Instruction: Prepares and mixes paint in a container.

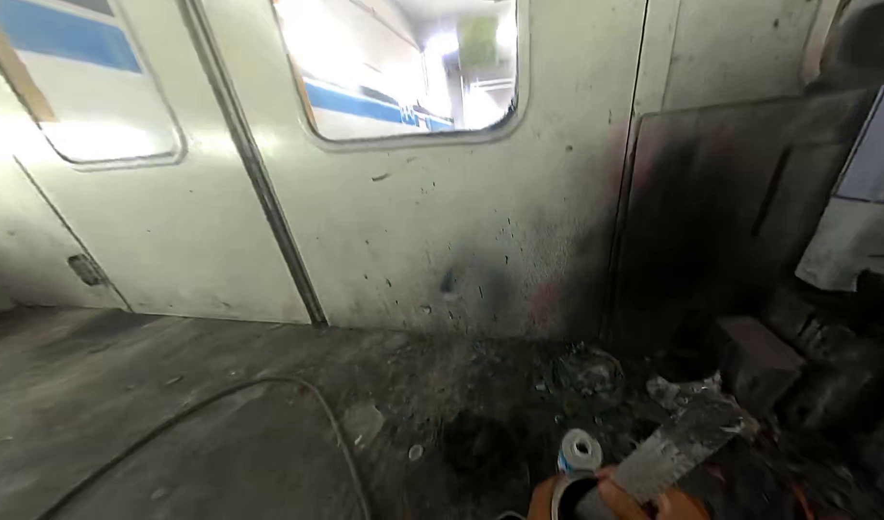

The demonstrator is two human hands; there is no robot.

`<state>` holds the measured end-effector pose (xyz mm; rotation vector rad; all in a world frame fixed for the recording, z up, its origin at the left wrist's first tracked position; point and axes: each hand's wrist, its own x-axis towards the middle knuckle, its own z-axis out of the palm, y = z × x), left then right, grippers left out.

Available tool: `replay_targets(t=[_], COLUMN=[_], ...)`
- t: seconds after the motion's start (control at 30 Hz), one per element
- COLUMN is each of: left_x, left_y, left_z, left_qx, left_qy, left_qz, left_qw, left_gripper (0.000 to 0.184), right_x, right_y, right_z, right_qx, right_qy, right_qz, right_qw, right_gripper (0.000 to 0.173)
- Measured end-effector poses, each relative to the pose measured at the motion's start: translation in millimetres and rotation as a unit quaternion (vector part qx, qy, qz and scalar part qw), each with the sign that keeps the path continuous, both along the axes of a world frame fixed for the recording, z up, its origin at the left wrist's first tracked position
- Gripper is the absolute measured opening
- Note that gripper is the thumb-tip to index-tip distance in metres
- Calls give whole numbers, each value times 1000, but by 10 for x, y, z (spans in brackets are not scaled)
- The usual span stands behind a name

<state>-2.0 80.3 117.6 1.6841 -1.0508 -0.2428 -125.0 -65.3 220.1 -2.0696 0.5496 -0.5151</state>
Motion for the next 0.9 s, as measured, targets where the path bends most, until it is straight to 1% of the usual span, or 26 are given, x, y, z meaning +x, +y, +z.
replay_targets(t=[0.07,0.13,0.17,0.2,0.27,0.3,0.37,0.4,0.43,0.5,0.57,0.6,0.63,0.67,0.73,0.8,0.83,0.87,0.9], left_x=[-10,-42,-55,-69,-84,-88,-95,-94,-90,-75,-68,-70,-71,-69,-58,-43,-36,-31,-26], left_y=[10,30,31,33,35,40,57,64,69,81,98,103,108,112,117,116,116,119,120], left_z=[-9,16,28,34,43,45,61,64,59,30,27,37,45,42,21,-4,-15,-24,-32], left_qx=[6,4,5,7,15,13,13,14,15,17,17,18,19,20,24,22,22,23,24], left_qy=[7,17,21,23,18,17,14,8,7,7,8,9,9,8,10,10,9,7,5], left_qz=[3,7,8,11,19,20,22,24,25,23,24,27,28,30,34,36,35,34,34], left_qw=[1000,1000,1000,1000,1000,1000,1000,1000,1000,1000,1000,999,999,999,999,999,999,999,999], left_gripper=[129,130,130,130,130,130,129,129,130,131,131,130,130,130,131,131,131,131,131], right_x=[5,-13,-22,-26,-18,-5,22,36,52,72,58,46,41,47,76,114,129,142,147], right_y=[-6,-22,-20,-14,-22,-31,-29,-17,-10,-24,-19,-2,17,24,5,-5,-4,-7,-15], right_z=[26,109,175,232,285,260,137,75,25,-29,36,105,168,200,172,60,7,-36,-59], right_qx=[-68,-165,-191,-196,-145,-104,-36,-22,-23,-82,-172,-199,-203,-183,-94,-19,-5,-14,-47], right_qy=[-36,18,57,89,135,134,88,53,22,4,46,75,101,120,135,91,62,39,32], right_qz=[18,6,-3,-9,-17,-19,-20,-18,-16,-22,-35,-38,-39,-36,-24,-18,-15,-15,-18], right_qw=[997,986,980,977,980,985,995,998,999,996,983,976,973,975,986,996,998,999,998], right_gripper=[30,34,36,38,40,39,34,32,31,35,41,43,44,43,40,34,33,34,37])
